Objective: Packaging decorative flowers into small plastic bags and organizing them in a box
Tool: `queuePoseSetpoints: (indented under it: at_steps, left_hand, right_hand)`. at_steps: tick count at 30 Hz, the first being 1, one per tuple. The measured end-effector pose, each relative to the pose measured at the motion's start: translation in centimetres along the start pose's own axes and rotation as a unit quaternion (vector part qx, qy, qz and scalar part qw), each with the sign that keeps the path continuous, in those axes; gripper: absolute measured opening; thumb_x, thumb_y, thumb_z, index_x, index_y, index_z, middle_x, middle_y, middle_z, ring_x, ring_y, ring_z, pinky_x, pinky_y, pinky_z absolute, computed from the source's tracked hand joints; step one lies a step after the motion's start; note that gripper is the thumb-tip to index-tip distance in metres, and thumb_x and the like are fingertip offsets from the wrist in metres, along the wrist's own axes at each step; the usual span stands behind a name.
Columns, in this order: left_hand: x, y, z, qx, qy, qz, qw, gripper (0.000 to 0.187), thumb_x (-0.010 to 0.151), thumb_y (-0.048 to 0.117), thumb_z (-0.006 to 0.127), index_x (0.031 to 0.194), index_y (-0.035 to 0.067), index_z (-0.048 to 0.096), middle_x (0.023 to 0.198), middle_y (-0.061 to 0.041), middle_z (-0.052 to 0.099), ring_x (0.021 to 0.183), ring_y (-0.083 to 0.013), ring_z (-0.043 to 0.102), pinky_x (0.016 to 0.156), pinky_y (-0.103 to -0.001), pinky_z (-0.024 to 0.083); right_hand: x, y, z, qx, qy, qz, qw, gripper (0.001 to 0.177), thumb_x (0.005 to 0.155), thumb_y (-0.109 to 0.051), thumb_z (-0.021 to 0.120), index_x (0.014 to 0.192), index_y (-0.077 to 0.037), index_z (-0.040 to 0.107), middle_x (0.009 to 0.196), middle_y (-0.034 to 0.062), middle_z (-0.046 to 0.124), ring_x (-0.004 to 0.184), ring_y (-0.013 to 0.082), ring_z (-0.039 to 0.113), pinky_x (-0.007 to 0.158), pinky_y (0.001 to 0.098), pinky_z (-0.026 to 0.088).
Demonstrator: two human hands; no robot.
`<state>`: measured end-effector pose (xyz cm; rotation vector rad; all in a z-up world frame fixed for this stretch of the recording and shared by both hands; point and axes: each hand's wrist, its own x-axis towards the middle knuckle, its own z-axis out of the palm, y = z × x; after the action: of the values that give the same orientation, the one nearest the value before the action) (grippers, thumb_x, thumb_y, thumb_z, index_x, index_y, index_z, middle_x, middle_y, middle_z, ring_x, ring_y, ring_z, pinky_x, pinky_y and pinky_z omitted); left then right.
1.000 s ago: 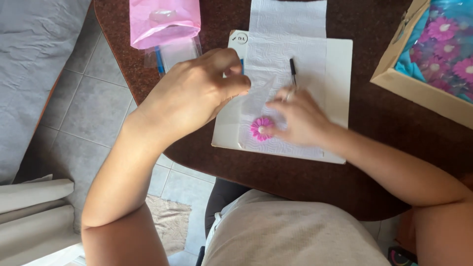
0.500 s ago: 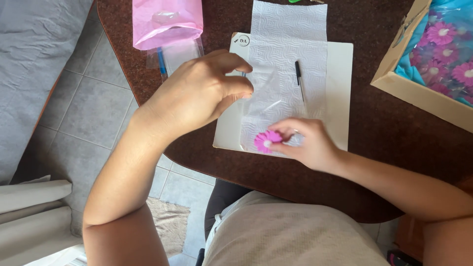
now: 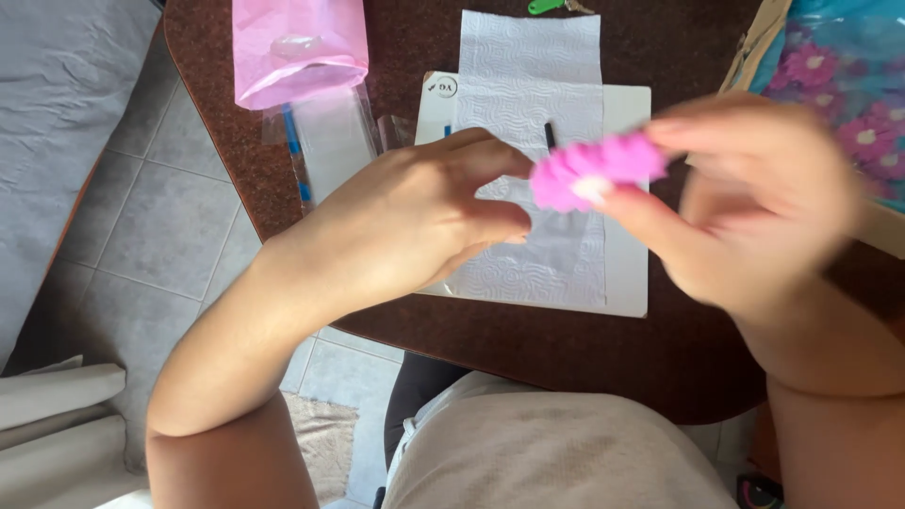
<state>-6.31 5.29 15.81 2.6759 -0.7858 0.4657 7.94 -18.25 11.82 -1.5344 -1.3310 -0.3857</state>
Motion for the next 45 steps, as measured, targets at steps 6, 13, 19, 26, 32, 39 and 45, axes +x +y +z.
queuePoseSetpoints:
  at_steps: [6, 13, 19, 26, 32, 39, 45]
  left_hand:
    - [1.0, -1.0, 0.0, -0.048, 0.007, 0.016, 0.999, 0.015, 0.091, -0.002, 0.076, 0.088, 0.009, 0.067, 0.090, -0.011, 0.055, 0.083, -0.0317, 0.062, 0.058, -0.045, 0.051]
    - [1.1, -1.8, 0.5, -0.041, -0.006, 0.005, 0.999, 0.014, 0.090, 0.001, 0.076, 0.095, 0.013, 0.071, 0.102, -0.011, 0.060, 0.088, -0.0313, 0.064, 0.060, -0.045, 0.050]
    - [1.9, -1.4, 1.1, 0.029, -0.019, -0.004, 0.999, 0.009, 0.087, 0.008, 0.076, 0.093, 0.014, 0.074, 0.106, -0.011, 0.065, 0.094, -0.0330, 0.065, 0.056, -0.049, 0.053]
    - [2.7, -1.0, 1.4, 0.114, -0.017, -0.004, 0.993, 0.006, 0.089, 0.017, 0.078, 0.087, 0.012, 0.075, 0.095, -0.010, 0.064, 0.091, -0.0323, 0.064, 0.056, -0.048, 0.055]
    - [3.5, -0.5, 0.4, 0.149, -0.014, 0.006, 0.989, 0.015, 0.092, 0.019, 0.074, 0.082, 0.010, 0.068, 0.086, -0.008, 0.058, 0.085, -0.0315, 0.061, 0.055, -0.048, 0.051]
    - [3.8, -0.4, -1.4, 0.116, 0.027, 0.020, 0.993, 0.014, 0.090, 0.004, 0.080, 0.081, 0.001, 0.070, 0.084, -0.007, 0.067, 0.084, -0.0305, 0.068, 0.061, -0.048, 0.060]
    - [4.2, -0.8, -1.8, 0.060, 0.118, 0.081, 0.988, 0.014, 0.096, -0.005, 0.077, 0.087, -0.002, 0.067, 0.088, -0.012, 0.062, 0.079, -0.0334, 0.060, 0.060, -0.046, 0.048]
  right_hand:
    - [2.1, 2.5, 2.6, 0.129, 0.025, -0.119, 0.984, 0.044, 0.085, 0.015, 0.091, 0.110, 0.008, 0.055, 0.101, 0.0313, 0.065, 0.094, 0.0404, 0.074, 0.082, 0.0449, 0.068]
    - [3.2, 2.6, 0.9, 0.040, -0.084, -0.140, 0.986, 0.031, 0.092, 0.008, 0.093, 0.108, 0.011, 0.067, 0.106, 0.0295, 0.069, 0.093, 0.0365, 0.072, 0.085, 0.0420, 0.063]
    - [4.6, 1.5, -0.4, -0.003, -0.194, -0.134, 0.972, 0.017, 0.100, 0.005, 0.079, 0.115, 0.011, 0.076, 0.105, 0.0254, 0.068, 0.091, 0.0298, 0.068, 0.079, 0.0352, 0.058]
    - [5.5, 0.8, -0.6, -0.111, -0.234, -0.210, 0.943, 0.011, 0.104, -0.006, 0.080, 0.107, 0.003, 0.076, 0.099, 0.0140, 0.073, 0.088, 0.0282, 0.070, 0.084, 0.0427, 0.049]
    - [5.5, 0.3, -0.5, -0.159, -0.229, -0.198, 0.940, 0.009, 0.111, -0.010, 0.068, 0.108, -0.002, 0.072, 0.112, 0.0133, 0.074, 0.109, 0.0276, 0.069, 0.097, 0.0416, 0.041]
    - [4.7, 0.9, -2.0, -0.005, -0.168, -0.060, 0.984, 0.023, 0.107, -0.005, 0.066, 0.117, 0.017, 0.067, 0.120, 0.0300, 0.071, 0.127, 0.0463, 0.069, 0.115, 0.0512, 0.052]
    - [0.4, 5.6, 2.5, 0.385, -0.280, 0.193, 0.858, 0.088, 0.071, -0.012, 0.086, 0.146, 0.000, 0.042, 0.136, 0.0123, 0.060, 0.133, 0.0240, 0.059, 0.124, 0.0427, 0.046]
